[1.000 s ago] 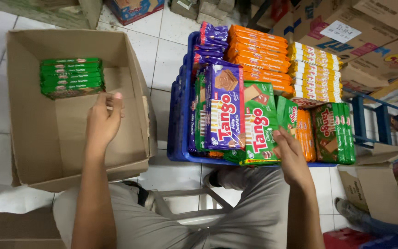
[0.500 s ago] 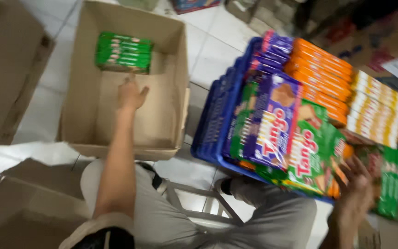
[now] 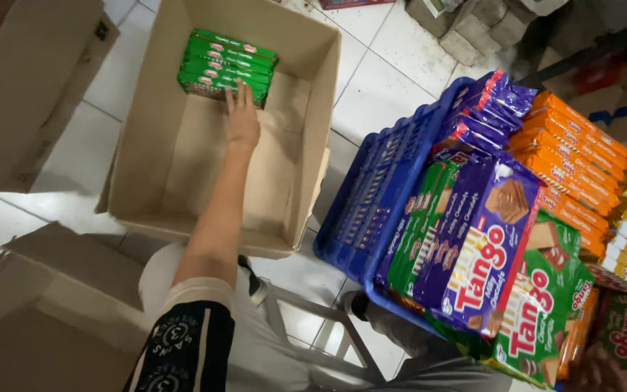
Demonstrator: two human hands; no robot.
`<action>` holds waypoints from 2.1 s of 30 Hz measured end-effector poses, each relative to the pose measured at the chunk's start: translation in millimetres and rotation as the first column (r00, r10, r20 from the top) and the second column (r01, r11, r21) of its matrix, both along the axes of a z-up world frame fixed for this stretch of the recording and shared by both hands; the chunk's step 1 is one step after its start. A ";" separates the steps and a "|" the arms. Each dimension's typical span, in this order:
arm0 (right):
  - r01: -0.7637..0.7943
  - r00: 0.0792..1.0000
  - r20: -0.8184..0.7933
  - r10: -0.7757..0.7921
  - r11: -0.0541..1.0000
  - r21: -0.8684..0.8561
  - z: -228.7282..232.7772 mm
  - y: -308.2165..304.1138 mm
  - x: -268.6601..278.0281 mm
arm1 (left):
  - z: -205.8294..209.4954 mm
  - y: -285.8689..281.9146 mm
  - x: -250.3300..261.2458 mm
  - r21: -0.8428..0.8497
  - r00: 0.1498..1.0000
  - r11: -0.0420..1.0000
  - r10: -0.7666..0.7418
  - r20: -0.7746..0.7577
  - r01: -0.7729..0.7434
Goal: The person sits on a stool and transfers packs of Tango biscuits from a cardboard box into a blue plastic crate. They handle green, purple, and orange packs, arranging them in neat rows within the crate.
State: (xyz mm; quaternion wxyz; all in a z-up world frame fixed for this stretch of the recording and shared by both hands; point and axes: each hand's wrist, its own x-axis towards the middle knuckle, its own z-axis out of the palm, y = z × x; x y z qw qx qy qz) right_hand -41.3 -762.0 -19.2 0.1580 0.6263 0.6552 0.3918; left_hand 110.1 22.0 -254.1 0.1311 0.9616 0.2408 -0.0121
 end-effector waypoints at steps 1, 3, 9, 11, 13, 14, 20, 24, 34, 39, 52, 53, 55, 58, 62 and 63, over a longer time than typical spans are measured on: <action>0.186 0.982 -0.066 -0.178 0.973 0.134 -19.8 -18.0 -12.1 | -7.3 3.5 2.6 0.081 1.000 0.996 -0.028 -0.002 0.028; 0.367 0.929 -0.148 -0.340 0.897 0.246 -43.3 -49.9 -31.5 | -19.9 8.2 6.4 0.153 0.998 0.987 -0.055 -0.005 0.056; 0.981 0.179 -0.541 -0.822 0.189 0.036 -66.1 -97.4 -74.2 | -32.4 8.9 15.4 0.163 0.985 0.986 0.048 -0.166 -0.020; 0.995 -0.093 -0.883 -0.460 -0.008 -0.100 -67.4 -104.8 -67.9 | -39.4 10.4 18.9 0.185 0.982 0.980 0.103 -0.157 -0.073; 0.945 -0.309 -0.949 0.067 -0.094 -0.314 -65.7 -114.9 -64.0 | -39.4 6.5 16.7 0.247 0.990 0.964 0.122 -0.072 -0.100; 0.902 -0.373 -0.863 0.341 -0.084 -0.423 -66.1 -119.5 -63.7 | -38.2 5.1 15.8 0.312 0.991 0.941 0.136 0.014 -0.134; 0.947 -0.076 -0.354 0.932 -0.044 -0.319 -69.0 -112.1 -81.4 | -41.2 4.5 5.8 0.457 0.988 0.889 -0.100 0.118 0.036; 0.980 -0.196 -0.184 0.963 0.186 -0.068 -80.8 -93.7 -75.9 | -29.1 0.2 -5.5 0.382 0.988 0.920 -0.125 0.092 0.081; 0.629 0.696 -0.704 0.146 -0.597 0.498 -21.4 181.6 -54.9 | 56.0 -5.6 -31.1 -0.350 0.913 0.932 0.220 0.343 -0.093; 0.617 0.734 -0.656 0.178 -0.579 0.533 -26.4 170.7 -60.0 | 149.1 -4.2 -50.1 -0.599 0.585 0.759 0.373 0.720 0.255; 0.805 0.221 -0.696 0.683 0.275 0.525 148.6 302.5 -139.8 | 391.1 -191.2 -215.7 -0.982 0.966 -0.017 0.183 0.184 0.190; 0.794 -0.167 -0.743 0.649 0.535 0.289 170.8 310.6 -149.2 | 401.0 -210.4 -222.8 -0.987 0.994 -0.118 -0.009 0.109 0.108; 0.720 -0.417 -0.589 0.692 0.647 0.252 180.6 306.8 -158.8 | 418.8 -242.8 -228.1 -0.963 0.951 -0.021 -0.150 0.269 0.269; 0.680 -0.605 -0.465 0.646 0.723 0.120 177.7 290.6 -173.5 | 432.3 -272.9 -230.9 -0.876 0.834 0.092 -0.369 0.411 0.473; 0.824 -0.449 -0.570 0.688 0.566 0.035 163.5 260.2 -173.4 | 435.1 -287.2 -230.0 -0.751 0.704 0.132 -0.482 0.522 0.647; 0.827 -0.444 -0.569 0.692 0.561 0.037 156.2 244.9 -170.8 | 431.6 -284.0 -230.2 -0.750 0.701 0.129 -0.486 0.522 0.649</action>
